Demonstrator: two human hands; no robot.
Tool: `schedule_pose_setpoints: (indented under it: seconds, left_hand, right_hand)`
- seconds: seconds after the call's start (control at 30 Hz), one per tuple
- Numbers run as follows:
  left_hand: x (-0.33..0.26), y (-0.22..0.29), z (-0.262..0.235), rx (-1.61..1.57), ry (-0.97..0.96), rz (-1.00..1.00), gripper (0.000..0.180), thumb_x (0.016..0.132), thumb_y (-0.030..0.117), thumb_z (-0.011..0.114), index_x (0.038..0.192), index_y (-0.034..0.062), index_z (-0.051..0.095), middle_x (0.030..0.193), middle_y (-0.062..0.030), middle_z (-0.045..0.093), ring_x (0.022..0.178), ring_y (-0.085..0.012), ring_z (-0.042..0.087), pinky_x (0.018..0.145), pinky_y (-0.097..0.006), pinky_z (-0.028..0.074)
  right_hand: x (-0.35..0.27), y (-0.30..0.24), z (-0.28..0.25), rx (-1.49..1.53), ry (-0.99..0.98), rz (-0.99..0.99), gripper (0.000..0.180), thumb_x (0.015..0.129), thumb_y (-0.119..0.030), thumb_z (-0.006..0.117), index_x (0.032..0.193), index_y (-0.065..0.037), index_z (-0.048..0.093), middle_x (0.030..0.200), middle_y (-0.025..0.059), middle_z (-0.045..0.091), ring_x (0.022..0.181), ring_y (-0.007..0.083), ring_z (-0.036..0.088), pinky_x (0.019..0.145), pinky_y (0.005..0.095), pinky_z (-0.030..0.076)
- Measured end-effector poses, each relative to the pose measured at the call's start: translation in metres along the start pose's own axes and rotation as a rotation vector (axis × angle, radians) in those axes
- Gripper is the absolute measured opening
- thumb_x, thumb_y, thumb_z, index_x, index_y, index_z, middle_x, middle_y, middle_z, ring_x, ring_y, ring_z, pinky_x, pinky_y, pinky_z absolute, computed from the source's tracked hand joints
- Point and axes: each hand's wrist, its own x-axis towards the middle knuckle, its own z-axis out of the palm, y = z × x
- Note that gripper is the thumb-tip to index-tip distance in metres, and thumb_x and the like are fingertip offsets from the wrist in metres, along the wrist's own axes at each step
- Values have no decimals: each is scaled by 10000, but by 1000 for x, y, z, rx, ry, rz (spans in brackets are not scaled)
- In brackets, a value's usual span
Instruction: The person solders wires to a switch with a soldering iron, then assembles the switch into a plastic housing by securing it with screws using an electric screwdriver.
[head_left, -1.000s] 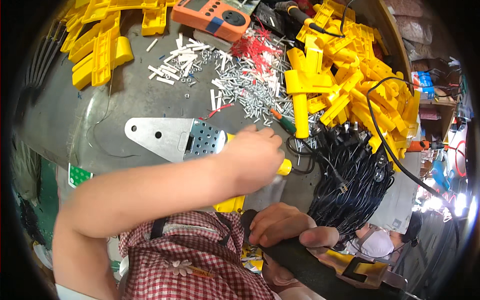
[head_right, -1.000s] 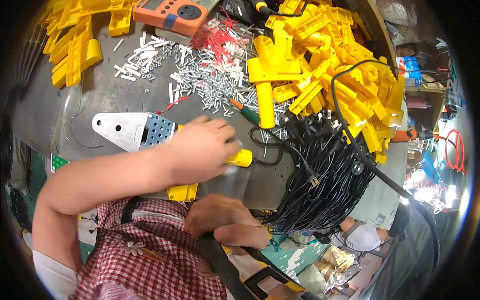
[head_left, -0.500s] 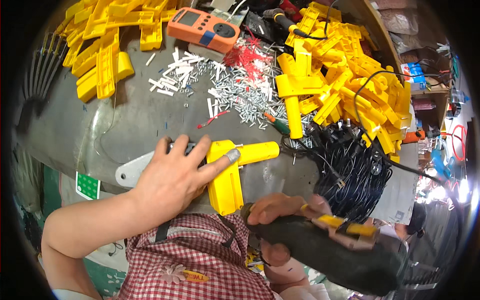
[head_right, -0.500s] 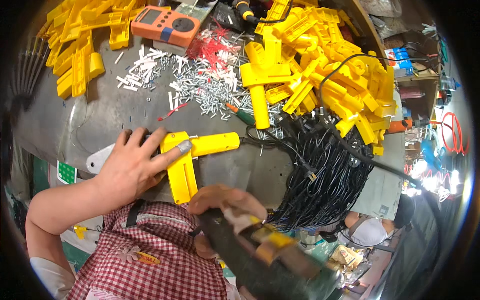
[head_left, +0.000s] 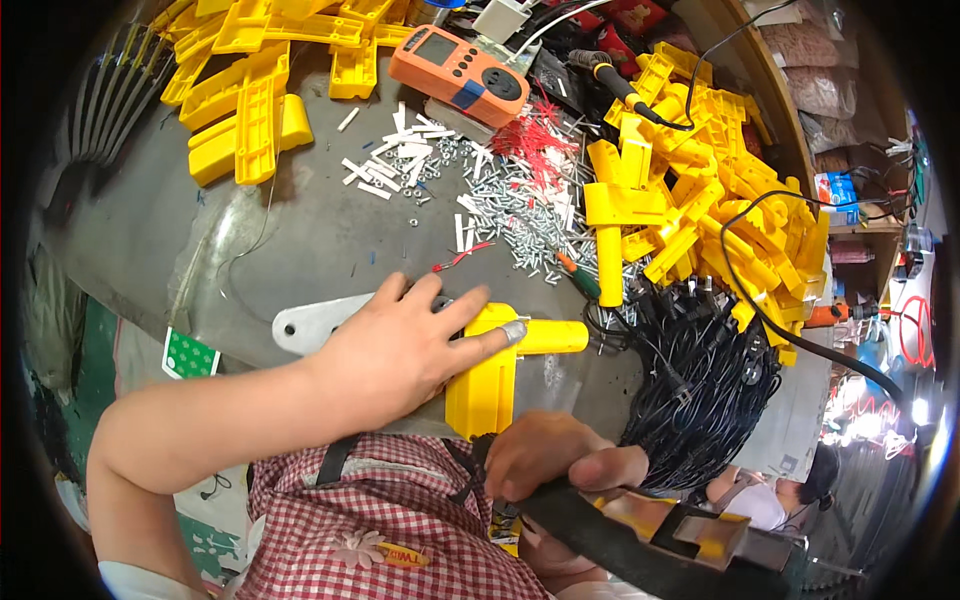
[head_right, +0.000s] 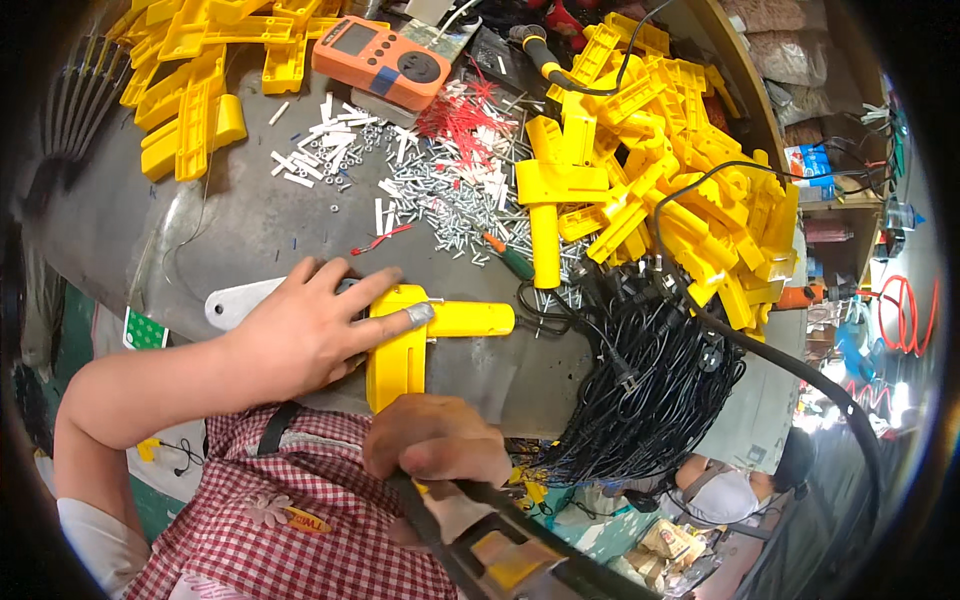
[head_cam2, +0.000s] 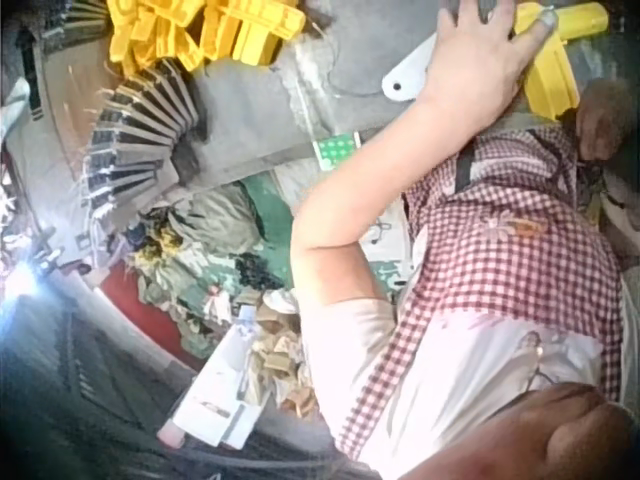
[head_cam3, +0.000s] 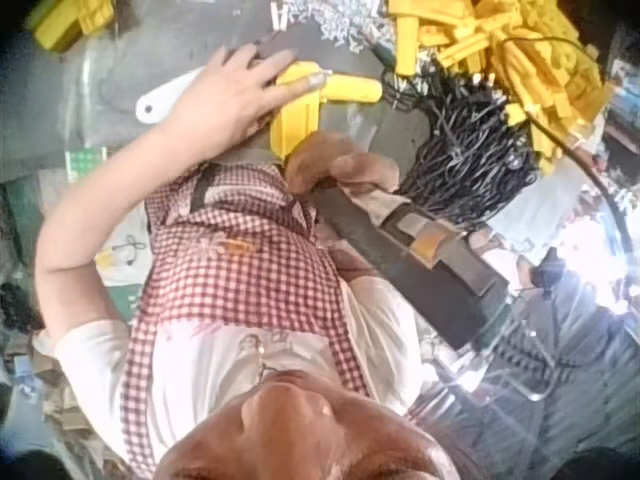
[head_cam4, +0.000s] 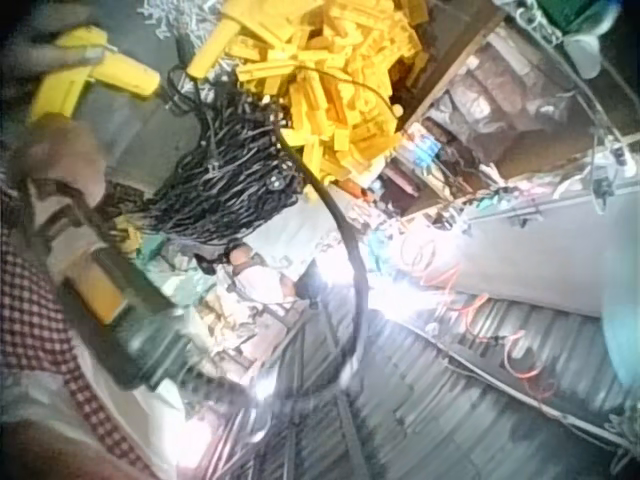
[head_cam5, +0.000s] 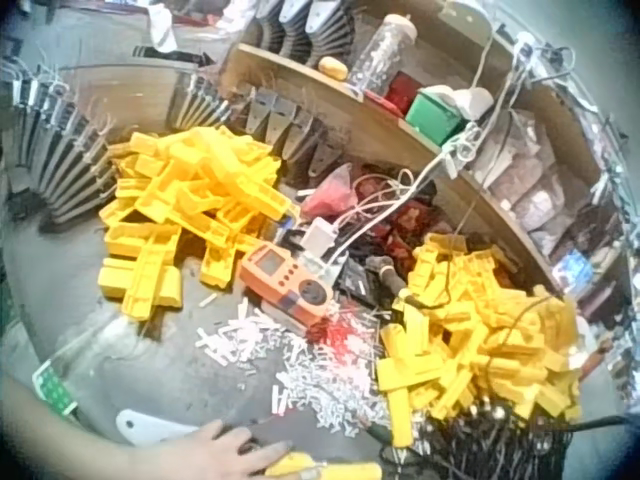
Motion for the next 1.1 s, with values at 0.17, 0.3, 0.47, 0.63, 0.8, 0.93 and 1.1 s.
schedule_pose_setpoints:
  seconds: [0.17, 0.3, 0.47, 0.63, 0.8, 0.93, 1.1]
  left_hand:
    - [-5, 16, -6, 72, -20, -182, 756, 647, 161, 690, 1334, 250, 387, 1204, -124, 441, 938, -320, 465, 814, -415, 393]
    - [-3, 16, -10, 81, -37, -186, 741, 657, 170, 681, 1333, 255, 391, 1185, -130, 450, 941, -316, 466, 817, -419, 393]
    - [-2, 2, -8, -27, -72, 83, 635, 710, 188, 613, 1308, 288, 425, 1182, -105, 461, 950, -294, 482, 814, -424, 406]
    - [-7, -4, -14, 0, -139, 206, 546, 774, 179, 518, 1303, 277, 432, 1157, -86, 478, 940, -259, 486, 805, -392, 398]
    - [-1, -8, -17, -92, -207, 241, 454, 782, 188, 513, 1235, 222, 499, 1207, -104, 464, 1012, -285, 473, 842, -409, 385]
    - [-1, -9, -19, -130, -209, 243, 428, 788, 193, 513, 1216, 190, 509, 1252, -109, 444, 1028, -299, 467, 855, -421, 374]
    - [0, -4, -22, -97, -252, 207, 430, 781, 196, 521, 1211, 188, 510, 1247, -109, 445, 1024, -297, 465, 868, -427, 370]
  right_hand:
    - [-8, -6, 7, -141, 150, 26, 622, 690, -195, 753, 1193, -61, 413, 788, 143, 576, 657, 281, 591, 580, 391, 494]
    - [4, -22, 3, -104, 204, 39, 424, 749, -212, 685, 1068, -43, 463, 767, 143, 578, 663, 272, 591, 585, 371, 489]
    - [31, -42, -4, -12, 265, 56, 227, 847, -239, 572, 860, -13, 546, 732, 143, 581, 673, 258, 591, 594, 338, 482]
    - [45, -4, -4, -143, 405, 157, 317, 809, -309, 641, 756, -3, 582, 680, 136, 583, 662, 254, 591, 586, 326, 480]
    - [46, 20, -20, 61, 174, 23, 446, 734, -261, 742, 1029, -8, 522, 720, 131, 591, 618, 257, 589, 572, 369, 484]
    - [49, 30, -35, 163, 63, 98, 542, 704, -221, 763, 1128, -43, 476, 721, 112, 592, 600, 254, 587, 565, 364, 483]
    - [47, 26, -30, 60, 39, 133, 546, 682, -164, 770, 1126, -44, 475, 762, 115, 595, 664, 252, 594, 625, 355, 482]
